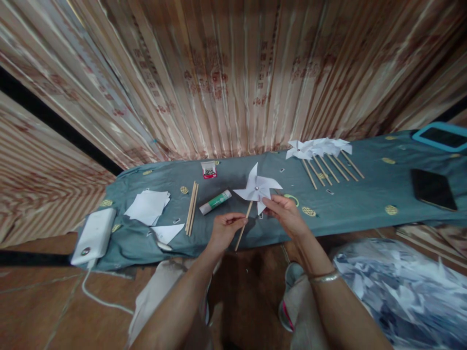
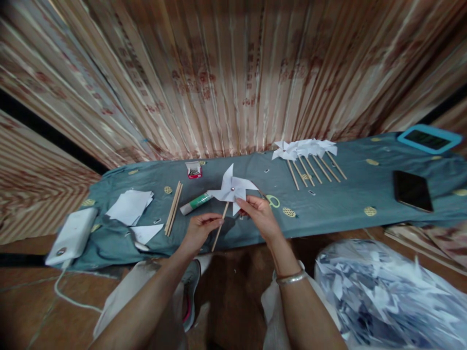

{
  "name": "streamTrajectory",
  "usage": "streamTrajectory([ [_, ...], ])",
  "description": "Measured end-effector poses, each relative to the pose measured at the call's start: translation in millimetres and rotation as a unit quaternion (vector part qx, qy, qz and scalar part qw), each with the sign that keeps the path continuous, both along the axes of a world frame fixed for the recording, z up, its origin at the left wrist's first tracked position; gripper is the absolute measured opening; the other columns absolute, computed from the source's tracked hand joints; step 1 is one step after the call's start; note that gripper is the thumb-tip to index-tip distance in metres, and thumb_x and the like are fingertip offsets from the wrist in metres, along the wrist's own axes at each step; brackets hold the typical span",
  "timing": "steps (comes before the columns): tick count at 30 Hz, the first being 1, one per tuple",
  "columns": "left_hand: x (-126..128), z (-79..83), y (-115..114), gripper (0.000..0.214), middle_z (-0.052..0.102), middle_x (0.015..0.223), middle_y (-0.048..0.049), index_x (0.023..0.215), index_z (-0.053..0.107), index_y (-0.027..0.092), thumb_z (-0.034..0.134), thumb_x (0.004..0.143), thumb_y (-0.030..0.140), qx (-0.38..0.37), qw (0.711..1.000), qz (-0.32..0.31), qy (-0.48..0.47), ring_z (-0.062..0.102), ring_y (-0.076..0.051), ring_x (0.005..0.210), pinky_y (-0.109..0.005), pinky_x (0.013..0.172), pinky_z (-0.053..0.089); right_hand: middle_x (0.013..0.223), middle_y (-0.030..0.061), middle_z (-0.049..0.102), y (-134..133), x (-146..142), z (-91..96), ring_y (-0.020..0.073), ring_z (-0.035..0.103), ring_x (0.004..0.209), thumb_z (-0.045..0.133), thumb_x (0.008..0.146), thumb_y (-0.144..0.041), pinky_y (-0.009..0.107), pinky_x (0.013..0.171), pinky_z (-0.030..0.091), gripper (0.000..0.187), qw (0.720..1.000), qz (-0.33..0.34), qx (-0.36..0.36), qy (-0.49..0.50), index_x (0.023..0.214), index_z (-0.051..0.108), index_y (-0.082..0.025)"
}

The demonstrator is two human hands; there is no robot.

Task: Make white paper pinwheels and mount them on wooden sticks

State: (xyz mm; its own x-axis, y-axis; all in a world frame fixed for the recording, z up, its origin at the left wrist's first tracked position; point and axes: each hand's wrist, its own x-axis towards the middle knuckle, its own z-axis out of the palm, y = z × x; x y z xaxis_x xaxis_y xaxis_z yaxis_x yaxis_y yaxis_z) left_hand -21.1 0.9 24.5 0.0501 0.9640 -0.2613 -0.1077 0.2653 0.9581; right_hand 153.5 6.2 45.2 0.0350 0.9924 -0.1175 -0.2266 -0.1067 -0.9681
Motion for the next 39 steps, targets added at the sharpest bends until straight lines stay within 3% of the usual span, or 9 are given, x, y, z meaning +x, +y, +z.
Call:
streamTrajectory([
  [8, 2, 1.4, 0, 0.025, 0.07, 0.058, -0.0014, 0.063, 0.076, 0.017, 0.084, 0.045, 0.033, -0.003, 1.0, 0.003, -0.009, 0.058, -0.012, 0.053, -0.023, 0.054, 0.046, 0.057, -0.0007, 0.064, -2, -1, -3.9, 0.0114, 0.055, 0.056, 0.078, 0.061, -0.056, 0.025, 0.056, 0.042, 0.038, 1.0, 0.007, 0.008, -0.019, 0.061, 0.069, -0.019],
  [18, 1, 1.2, 1, 0.026, 0.072, 0.063, -0.0026, 0.065, 0.076, 0.017, 0.083, 0.048, 0.035, 0.013, 1.0, -0.011, 0.005, 0.06, -0.014, 0.059, -0.025, 0.061, 0.048, 0.061, 0.0021, 0.069, -6, -5, 5.6, 0.0107, 0.052, 0.054, 0.074, 0.063, -0.06, 0.026, 0.055, 0.042, 0.041, 0.997, 0.036, 0.02, -0.068, 0.061, 0.071, -0.019],
  [21, -1, 0.9, 2, 0.028, 0.071, 0.062, -0.0025, 0.065, 0.076, 0.017, 0.084, 0.046, 0.036, 0.005, 1.0, -0.001, 0.006, 0.059, -0.013, 0.058, -0.024, 0.059, 0.047, 0.054, 0.001, 0.064, -6, 11, 4.5, 0.0097, 0.047, 0.049, 0.072, 0.065, -0.062, 0.025, 0.05, 0.036, 0.043, 0.997, 0.0, 0.023, -0.074, 0.057, 0.068, -0.019],
  [24, -2, 0.9, 2, 0.029, 0.071, 0.062, -0.0031, 0.065, 0.076, 0.017, 0.085, 0.045, 0.037, 0.001, 1.0, 0.001, 0.005, 0.059, -0.013, 0.058, -0.024, 0.059, 0.047, 0.052, -0.0009, 0.062, -3, 26, 1.3, 0.0083, 0.041, 0.046, 0.075, 0.066, -0.056, 0.025, 0.047, 0.03, 0.038, 0.995, -0.09, 0.038, -0.03, 0.055, 0.067, -0.02],
  [28, 0, 0.8, -1, 0.03, 0.071, 0.063, -0.0028, 0.066, 0.077, 0.018, 0.086, 0.046, 0.037, -0.007, 1.0, -0.027, -0.003, 0.059, -0.013, 0.059, -0.025, 0.062, 0.048, 0.069, -0.0013, 0.07, 3, 33, -3.4, 0.0092, 0.051, 0.056, 0.082, 0.059, -0.048, 0.024, 0.056, 0.038, 0.028, 0.981, -0.182, 0.058, 0.018, 0.068, 0.073, -0.023],
  [31, 1, 1.1, -3, 0.029, 0.07, 0.061, -0.002, 0.066, 0.076, 0.018, 0.085, 0.047, 0.037, -0.019, 0.998, -0.054, -0.008, 0.057, -0.012, 0.057, -0.025, 0.062, 0.046, 0.073, -0.0013, 0.071, 6, 29, -6.7, 0.0122, 0.057, 0.065, 0.082, 0.058, -0.046, 0.026, 0.064, 0.043, 0.03, 0.984, -0.17, 0.05, 0.005, 0.076, 0.075, -0.024],
  [39, 1, 1.6, -3, 0.029, 0.068, 0.057, -0.0013, 0.064, 0.076, 0.017, 0.086, 0.044, 0.036, -0.037, 0.997, -0.06, -0.017, 0.055, -0.011, 0.054, -0.025, 0.061, 0.045, 0.061, -0.0022, 0.067, 7, 22, -8.6, 0.0117, 0.054, 0.057, 0.084, 0.055, -0.047, 0.026, 0.058, 0.042, 0.03, 0.989, -0.141, 0.033, 0.014, 0.067, 0.073, -0.022],
])
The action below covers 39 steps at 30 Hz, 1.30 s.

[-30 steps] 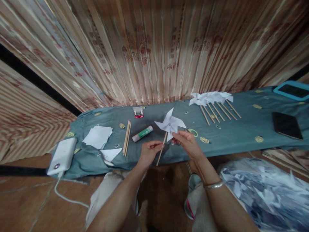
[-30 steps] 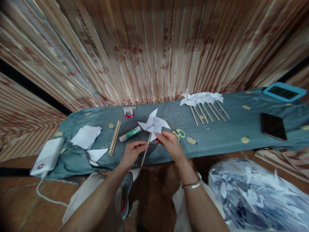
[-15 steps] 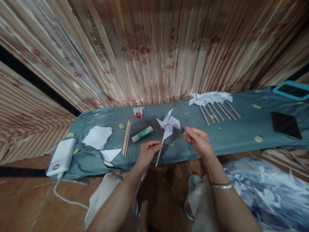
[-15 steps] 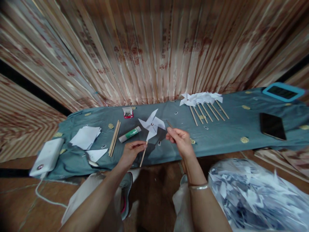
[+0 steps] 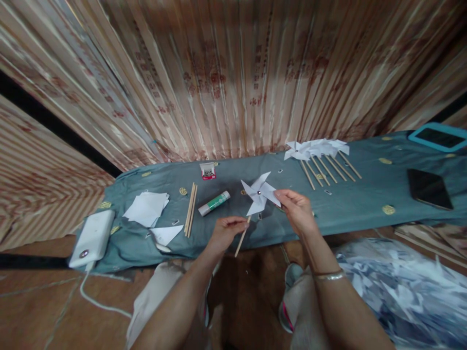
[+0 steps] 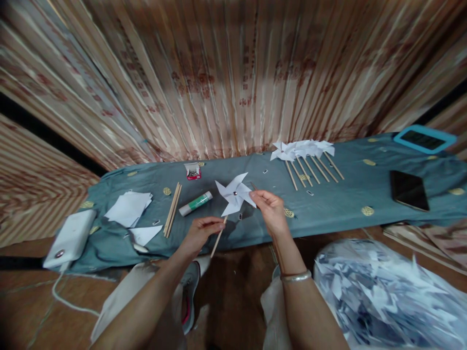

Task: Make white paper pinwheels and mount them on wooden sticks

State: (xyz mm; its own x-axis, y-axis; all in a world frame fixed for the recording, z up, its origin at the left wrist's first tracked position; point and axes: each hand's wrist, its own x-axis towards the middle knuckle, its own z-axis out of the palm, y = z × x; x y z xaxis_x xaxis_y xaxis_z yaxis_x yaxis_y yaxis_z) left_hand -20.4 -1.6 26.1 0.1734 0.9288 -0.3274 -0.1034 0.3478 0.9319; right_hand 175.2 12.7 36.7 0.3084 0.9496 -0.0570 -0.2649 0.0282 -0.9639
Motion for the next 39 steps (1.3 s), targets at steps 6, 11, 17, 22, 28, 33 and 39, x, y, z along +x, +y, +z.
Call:
streamTrajectory([
  [6, 0, 1.2, 0, 0.03, 0.07, 0.061, -0.0019, 0.067, 0.077, 0.016, 0.085, 0.047, 0.038, 0.008, 1.0, 0.002, 0.01, 0.056, -0.012, 0.057, -0.024, 0.062, 0.045, 0.054, -0.0031, 0.062, -2, -3, 2.1, 0.0101, 0.05, 0.053, 0.084, 0.052, -0.049, 0.024, 0.054, 0.039, 0.032, 1.0, 0.016, -0.013, 0.002, 0.064, 0.072, -0.021],
  [11, -1, 1.8, 1, 0.033, 0.068, 0.058, -0.0009, 0.064, 0.076, 0.016, 0.087, 0.042, 0.038, 0.003, 1.0, 0.016, 0.0, 0.054, -0.011, 0.056, -0.024, 0.06, 0.045, 0.057, -0.0026, 0.064, -4, -5, 1.6, 0.0097, 0.05, 0.054, 0.084, 0.053, -0.048, 0.024, 0.055, 0.04, 0.031, 0.999, 0.034, -0.017, -0.001, 0.063, 0.073, -0.021],
  [17, -2, 0.5, 2, 0.035, 0.068, 0.058, -0.0016, 0.065, 0.076, 0.016, 0.087, 0.042, 0.039, 0.005, 1.0, 0.026, 0.004, 0.056, -0.012, 0.057, -0.025, 0.06, 0.045, 0.056, -0.0025, 0.063, -5, -10, 1.2, 0.0093, 0.051, 0.053, 0.084, 0.053, -0.048, 0.023, 0.054, 0.039, 0.032, 0.998, 0.061, -0.024, -0.011, 0.061, 0.071, -0.021],
  [22, -2, 0.2, 2, 0.033, 0.068, 0.059, -0.0016, 0.066, 0.076, 0.016, 0.087, 0.043, 0.037, 0.007, 0.999, 0.034, -0.002, 0.055, -0.012, 0.057, -0.024, 0.06, 0.044, 0.055, -0.0019, 0.063, -7, -16, 0.3, 0.0093, 0.052, 0.053, 0.084, 0.052, -0.052, 0.023, 0.053, 0.04, 0.036, 0.995, 0.089, -0.034, -0.016, 0.059, 0.069, -0.02],
  [28, -1, -0.4, 3, 0.032, 0.067, 0.057, -0.001, 0.065, 0.076, 0.016, 0.087, 0.042, 0.036, 0.004, 0.999, 0.03, -0.016, 0.053, -0.011, 0.055, -0.024, 0.059, 0.044, 0.053, -0.0022, 0.062, -10, -23, -1.1, 0.0095, 0.052, 0.052, 0.083, 0.053, -0.052, 0.023, 0.053, 0.04, 0.036, 0.993, 0.113, -0.036, -0.026, 0.057, 0.067, -0.02],
  [33, -1, 1.1, 3, 0.03, 0.067, 0.057, -0.0009, 0.064, 0.076, 0.016, 0.086, 0.043, 0.035, 0.003, 1.0, 0.021, -0.02, 0.054, -0.011, 0.056, -0.025, 0.062, 0.045, 0.055, 0.0, 0.065, -11, -32, 2.8, 0.0101, 0.051, 0.051, 0.082, 0.053, -0.055, 0.025, 0.053, 0.04, 0.039, 0.99, 0.132, -0.037, -0.046, 0.055, 0.067, -0.019],
  [39, -3, 2.5, 3, 0.029, 0.067, 0.057, -0.0006, 0.064, 0.076, 0.016, 0.086, 0.043, 0.034, -0.007, 0.999, 0.034, -0.02, 0.053, -0.01, 0.055, -0.023, 0.059, 0.042, 0.054, 0.0017, 0.066, -13, -24, 6.0, 0.0091, 0.048, 0.049, 0.076, 0.06, -0.06, 0.024, 0.05, 0.037, 0.042, 0.987, 0.138, -0.033, -0.072, 0.055, 0.068, -0.019],
])
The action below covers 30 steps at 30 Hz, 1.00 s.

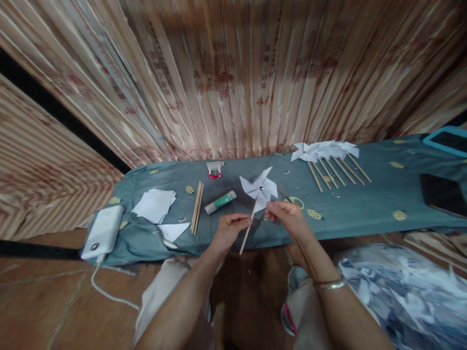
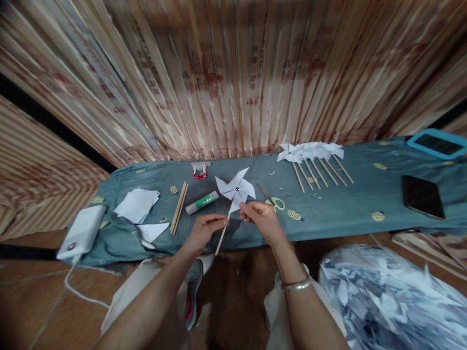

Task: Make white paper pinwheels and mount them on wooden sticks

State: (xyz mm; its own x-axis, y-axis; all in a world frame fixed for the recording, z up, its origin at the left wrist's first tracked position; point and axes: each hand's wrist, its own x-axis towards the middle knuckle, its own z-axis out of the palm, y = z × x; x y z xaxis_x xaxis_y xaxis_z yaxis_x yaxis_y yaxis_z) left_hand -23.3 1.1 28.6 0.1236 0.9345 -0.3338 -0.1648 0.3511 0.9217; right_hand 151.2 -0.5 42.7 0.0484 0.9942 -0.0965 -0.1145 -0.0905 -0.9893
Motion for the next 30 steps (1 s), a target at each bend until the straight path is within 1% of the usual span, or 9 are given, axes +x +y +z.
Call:
streamTrajectory([
  [2, -1, 0.4, 0, 0.03, 0.066, 0.056, -0.0007, 0.064, 0.076, 0.016, 0.086, 0.042, 0.035, -0.001, 1.0, 0.003, 0.003, 0.052, -0.01, 0.055, -0.023, 0.058, 0.041, 0.051, 0.0007, 0.063, 1, 10, -1.1, 0.0085, 0.045, 0.047, 0.074, 0.063, -0.061, 0.024, 0.048, 0.034, 0.044, 0.999, -0.034, 0.013, -0.004, 0.055, 0.068, -0.019],
  [4, -3, 1.3, -1, 0.031, 0.067, 0.057, -0.0014, 0.065, 0.076, 0.016, 0.086, 0.043, 0.036, 0.002, 1.0, -0.003, 0.007, 0.053, -0.011, 0.056, -0.023, 0.059, 0.042, 0.052, 0.0001, 0.063, 4, 20, -3.4, 0.0081, 0.043, 0.047, 0.075, 0.063, -0.059, 0.024, 0.048, 0.033, 0.042, 0.995, -0.099, 0.03, 0.002, 0.055, 0.067, -0.019],
  [6, -5, 2.3, -3, 0.032, 0.068, 0.058, -0.0018, 0.065, 0.076, 0.016, 0.086, 0.045, 0.038, 0.009, 1.0, -0.014, 0.012, 0.053, -0.011, 0.057, -0.024, 0.06, 0.043, 0.059, 0.0, 0.066, 8, 27, -6.0, 0.0086, 0.046, 0.051, 0.079, 0.06, -0.057, 0.024, 0.051, 0.036, 0.038, 0.986, -0.162, 0.038, 0.021, 0.059, 0.069, -0.02],
  [8, -6, 3.0, -5, 0.032, 0.068, 0.059, -0.0018, 0.066, 0.076, 0.016, 0.086, 0.045, 0.039, 0.012, 0.999, -0.025, 0.017, 0.053, -0.011, 0.057, -0.024, 0.061, 0.043, 0.069, 0.0, 0.07, 10, 29, -8.0, 0.0102, 0.053, 0.059, 0.082, 0.056, -0.054, 0.024, 0.058, 0.042, 0.036, 0.982, -0.181, 0.034, 0.039, 0.068, 0.072, -0.022],
  [11, -6, 3.2, -10, 0.032, 0.068, 0.059, -0.0019, 0.066, 0.076, 0.016, 0.085, 0.045, 0.039, 0.007, 0.999, -0.04, 0.016, 0.054, -0.012, 0.058, -0.024, 0.062, 0.044, 0.076, 0.0, 0.072, 11, 25, -8.1, 0.0129, 0.059, 0.067, 0.083, 0.054, -0.054, 0.026, 0.065, 0.047, 0.039, 0.988, -0.146, 0.023, 0.052, 0.076, 0.074, -0.023],
  [16, -7, 3.3, -18, 0.03, 0.069, 0.059, -0.0018, 0.064, 0.076, 0.016, 0.086, 0.044, 0.037, -0.004, 0.998, -0.057, 0.006, 0.055, -0.012, 0.057, -0.025, 0.063, 0.045, 0.073, 0.0005, 0.073, 4, 14, -3.1, 0.0143, 0.061, 0.065, 0.085, 0.05, -0.051, 0.027, 0.061, 0.047, 0.038, 0.993, -0.098, 0.005, 0.06, 0.072, 0.074, -0.023],
  [22, -10, 3.1, -24, 0.029, 0.067, 0.057, -0.0013, 0.064, 0.076, 0.016, 0.086, 0.044, 0.035, 0.0, 0.999, -0.042, -0.001, 0.054, -0.011, 0.056, -0.025, 0.061, 0.043, 0.064, -0.0005, 0.07, -3, 5, -2.0, 0.0119, 0.057, 0.057, 0.087, 0.05, -0.045, 0.025, 0.056, 0.044, 0.034, 0.996, -0.067, 0.0, 0.056, 0.069, 0.073, -0.021],
  [26, -13, 3.1, -28, 0.03, 0.068, 0.059, -0.0012, 0.064, 0.075, 0.016, 0.086, 0.045, 0.036, 0.004, 0.999, -0.033, -0.002, 0.054, -0.011, 0.057, -0.024, 0.062, 0.043, 0.06, -0.0009, 0.069, -7, -1, -2.1, 0.0108, 0.055, 0.054, 0.087, 0.05, -0.047, 0.024, 0.055, 0.042, 0.033, 0.997, -0.052, -0.002, 0.056, 0.065, 0.072, -0.02],
  [30, -16, 4.0, -34, 0.03, 0.068, 0.06, -0.0016, 0.065, 0.075, 0.016, 0.086, 0.045, 0.036, 0.011, 1.0, -0.024, -0.006, 0.055, -0.011, 0.058, -0.025, 0.063, 0.044, 0.058, -0.0001, 0.069, -11, -9, -0.9, 0.0119, 0.057, 0.053, 0.086, 0.048, -0.049, 0.025, 0.055, 0.043, 0.036, 0.998, -0.037, -0.005, 0.054, 0.064, 0.072, -0.02],
])
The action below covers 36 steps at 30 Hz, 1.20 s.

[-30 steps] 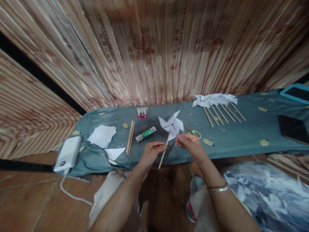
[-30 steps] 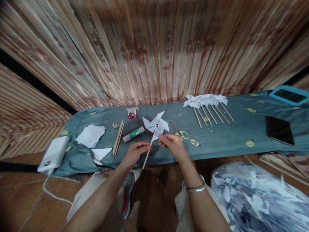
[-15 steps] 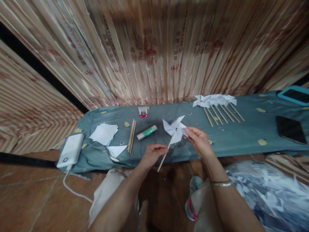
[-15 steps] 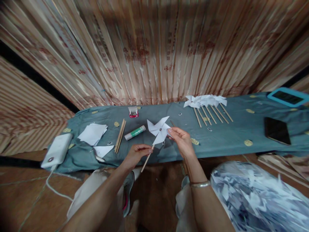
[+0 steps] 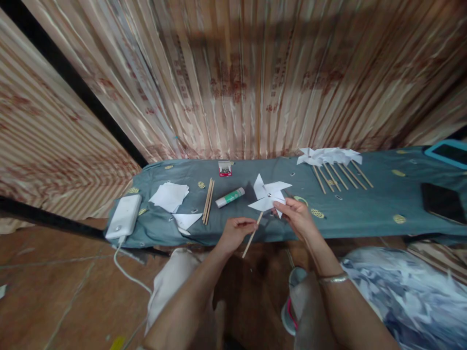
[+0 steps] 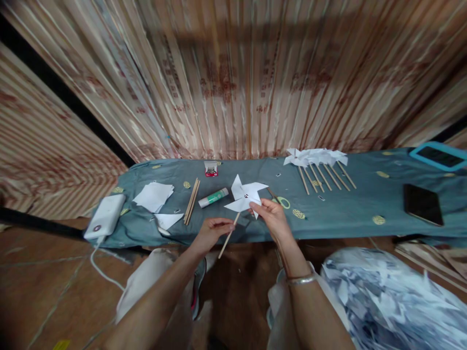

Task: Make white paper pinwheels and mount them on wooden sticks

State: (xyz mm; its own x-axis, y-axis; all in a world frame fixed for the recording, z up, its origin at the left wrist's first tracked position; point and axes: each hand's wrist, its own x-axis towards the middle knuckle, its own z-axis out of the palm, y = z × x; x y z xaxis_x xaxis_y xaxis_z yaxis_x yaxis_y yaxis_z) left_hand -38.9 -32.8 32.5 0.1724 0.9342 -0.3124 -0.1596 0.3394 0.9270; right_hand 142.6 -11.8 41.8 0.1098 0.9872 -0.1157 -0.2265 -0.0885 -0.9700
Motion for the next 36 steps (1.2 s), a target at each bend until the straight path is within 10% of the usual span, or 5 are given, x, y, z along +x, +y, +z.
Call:
streamTrajectory([
  [20, -12, 5.3, -8, 0.029, 0.065, 0.054, -0.0009, 0.062, 0.075, 0.016, 0.084, 0.044, 0.037, 0.032, 0.998, 0.053, 0.004, 0.051, -0.011, 0.054, -0.025, 0.058, 0.04, 0.057, 0.0032, 0.069, -11, -8, 12.8, 0.014, 0.057, 0.053, 0.076, 0.058, -0.063, 0.027, 0.053, 0.044, 0.043, 0.993, 0.039, 0.024, -0.112, 0.058, 0.072, -0.02],
  [28, -14, -0.4, -8, 0.021, 0.065, 0.053, -0.0004, 0.059, 0.075, 0.017, 0.082, 0.046, 0.032, 0.027, 0.999, 0.037, 0.024, 0.05, -0.011, 0.052, -0.024, 0.055, 0.039, 0.06, 0.0019, 0.068, -5, 20, 10.8, 0.0136, 0.054, 0.054, 0.074, 0.065, -0.06, 0.028, 0.056, 0.042, 0.04, 0.974, -0.177, 0.077, -0.12, 0.062, 0.07, -0.021],
  [36, -11, -0.6, -12, 0.016, 0.065, 0.052, -0.0007, 0.059, 0.075, 0.017, 0.079, 0.048, 0.028, 0.02, 0.999, -0.006, 0.038, 0.049, -0.011, 0.051, -0.023, 0.052, 0.037, 0.072, 0.0014, 0.074, 0, 12, 5.2, 0.0186, 0.064, 0.066, 0.08, 0.057, -0.056, 0.03, 0.062, 0.047, 0.039, 0.994, -0.08, 0.034, -0.063, 0.077, 0.075, -0.022],
])
